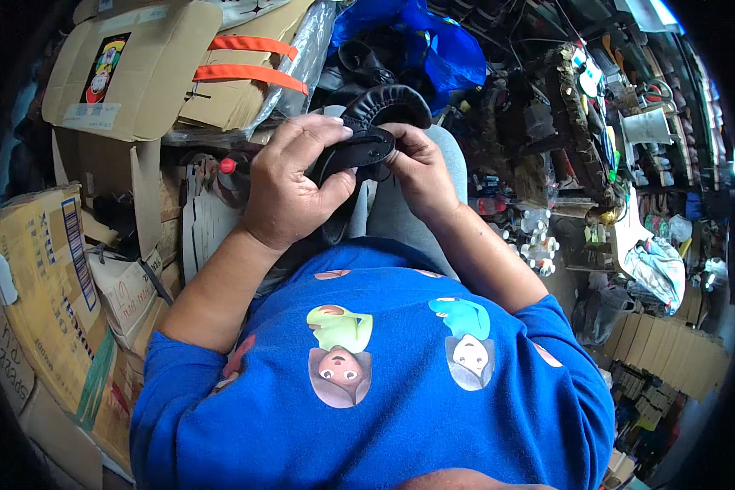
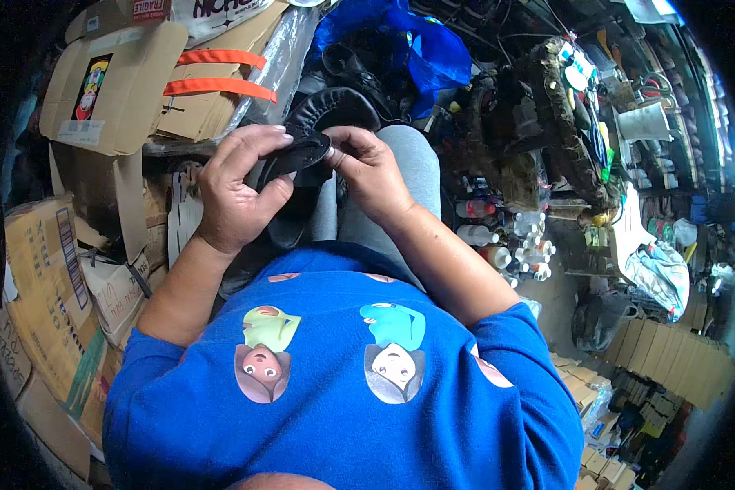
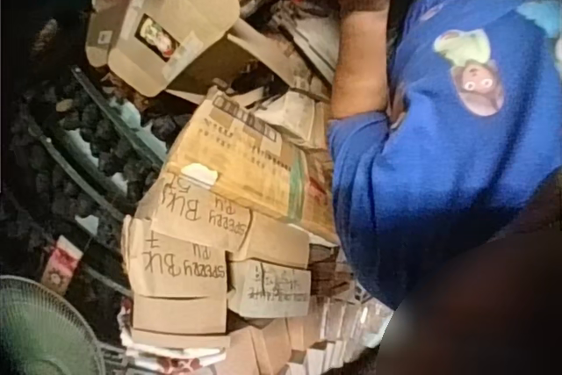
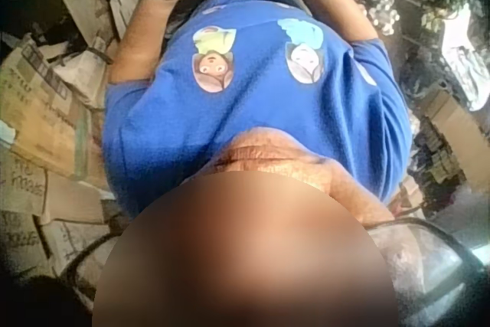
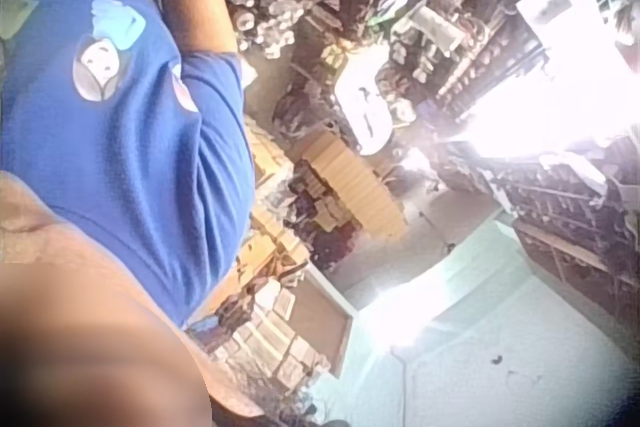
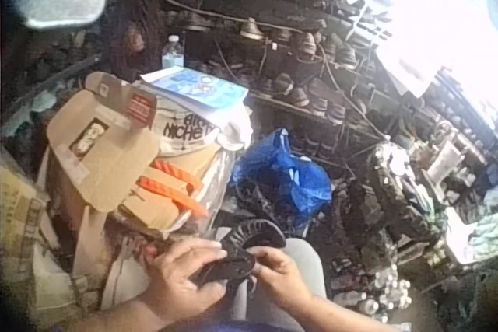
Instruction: Repairing a black boot by hand stitching and cutting thread.
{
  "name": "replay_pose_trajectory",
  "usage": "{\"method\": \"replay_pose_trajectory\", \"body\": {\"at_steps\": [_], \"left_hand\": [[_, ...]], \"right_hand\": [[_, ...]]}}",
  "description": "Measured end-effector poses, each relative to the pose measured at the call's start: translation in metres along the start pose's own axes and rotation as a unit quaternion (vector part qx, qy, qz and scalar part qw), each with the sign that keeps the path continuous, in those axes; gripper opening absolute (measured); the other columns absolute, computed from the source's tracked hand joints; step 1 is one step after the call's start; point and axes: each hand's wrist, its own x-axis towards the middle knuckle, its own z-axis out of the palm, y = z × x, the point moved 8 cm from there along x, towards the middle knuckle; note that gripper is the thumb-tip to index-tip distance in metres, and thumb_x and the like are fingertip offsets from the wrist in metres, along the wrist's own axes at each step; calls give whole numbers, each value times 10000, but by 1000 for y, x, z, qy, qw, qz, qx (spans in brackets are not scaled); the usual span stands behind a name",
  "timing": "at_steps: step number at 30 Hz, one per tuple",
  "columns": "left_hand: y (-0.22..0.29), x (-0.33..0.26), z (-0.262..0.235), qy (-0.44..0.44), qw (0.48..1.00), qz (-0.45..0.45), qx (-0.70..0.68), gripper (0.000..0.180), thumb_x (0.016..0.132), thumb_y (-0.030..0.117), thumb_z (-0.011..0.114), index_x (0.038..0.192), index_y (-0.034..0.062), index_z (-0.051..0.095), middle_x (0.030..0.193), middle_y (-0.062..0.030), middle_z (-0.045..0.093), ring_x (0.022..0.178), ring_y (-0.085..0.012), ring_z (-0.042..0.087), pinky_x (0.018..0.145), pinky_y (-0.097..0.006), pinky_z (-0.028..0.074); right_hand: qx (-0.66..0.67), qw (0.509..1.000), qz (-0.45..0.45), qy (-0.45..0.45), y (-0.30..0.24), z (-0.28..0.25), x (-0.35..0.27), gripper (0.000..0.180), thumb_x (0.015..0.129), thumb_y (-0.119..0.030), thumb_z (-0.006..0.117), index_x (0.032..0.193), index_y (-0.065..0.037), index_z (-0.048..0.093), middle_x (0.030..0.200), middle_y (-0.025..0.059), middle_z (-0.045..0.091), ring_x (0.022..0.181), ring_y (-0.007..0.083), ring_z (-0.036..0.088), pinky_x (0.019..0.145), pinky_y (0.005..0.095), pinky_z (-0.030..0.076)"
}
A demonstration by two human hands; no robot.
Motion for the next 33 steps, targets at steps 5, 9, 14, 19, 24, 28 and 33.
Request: {"method": "replay_pose_trajectory", "body": {"at_steps": [5,9,14,19,24,28,33], "left_hand": [[-5,-2,6,6,1000,-22,-11,304,624,55,697,920,17,639,915,-149,630,830,-296,640,745,-358,529],[2,1,7,-11,1000,-19,-5,288,621,45,693,901,11,636,877,-143,624,808,-299,639,727,-353,530],[0,2,7,-48,998,-35,-5,328,622,27,679,942,15,606,899,-141,608,835,-305,632,745,-361,528],[0,-1,2,1,1000,-17,10,351,629,25,669,970,26,586,965,-147,603,901,-317,622,803,-372,518],[-7,-3,3,-7,999,-38,3,348,629,26,670,967,27,589,990,-149,610,924,-318,621,823,-374,515],[-13,-7,5,1,998,-60,-14,312,647,18,663,953,17,601,967,-147,627,902,-312,635,805,-370,520],[-16,-7,3,18,996,-74,-49,274,674,12,656,944,8,611,927,-151,645,861,-305,652,770,-364,525]], "right_hand": [[41,999,-5,2,7,-1,2,163,875,-51,615,1033,-10,610,939,1,613,866,80,543,772,231,446],[-56,997,-46,27,4,-8,5,180,826,-7,638,1005,-19,623,901,21,592,839,110,555,756,247,453],[-296,939,-169,39,-34,1,5,247,768,47,631,998,-44,639,849,49,551,799,144,557,722,261,458],[-293,951,-95,-5,-22,0,8,270,789,48,593,1034,-56,640,848,43,553,802,138,550,711,264,462],[-224,973,-57,-17,-16,-1,9,274,802,44,583,1055,-46,637,896,37,547,850,124,553,745,257,474],[-184,983,-15,-23,-10,-1,9,310,798,75,557,1080,-34,624,984,13,584,921,102,533,808,243,426],[-168,985,-26,-32,-5,-5,10,242,819,-25,651,1060,-18,631,944,31,560,884,110,560,772,248,480]]}}
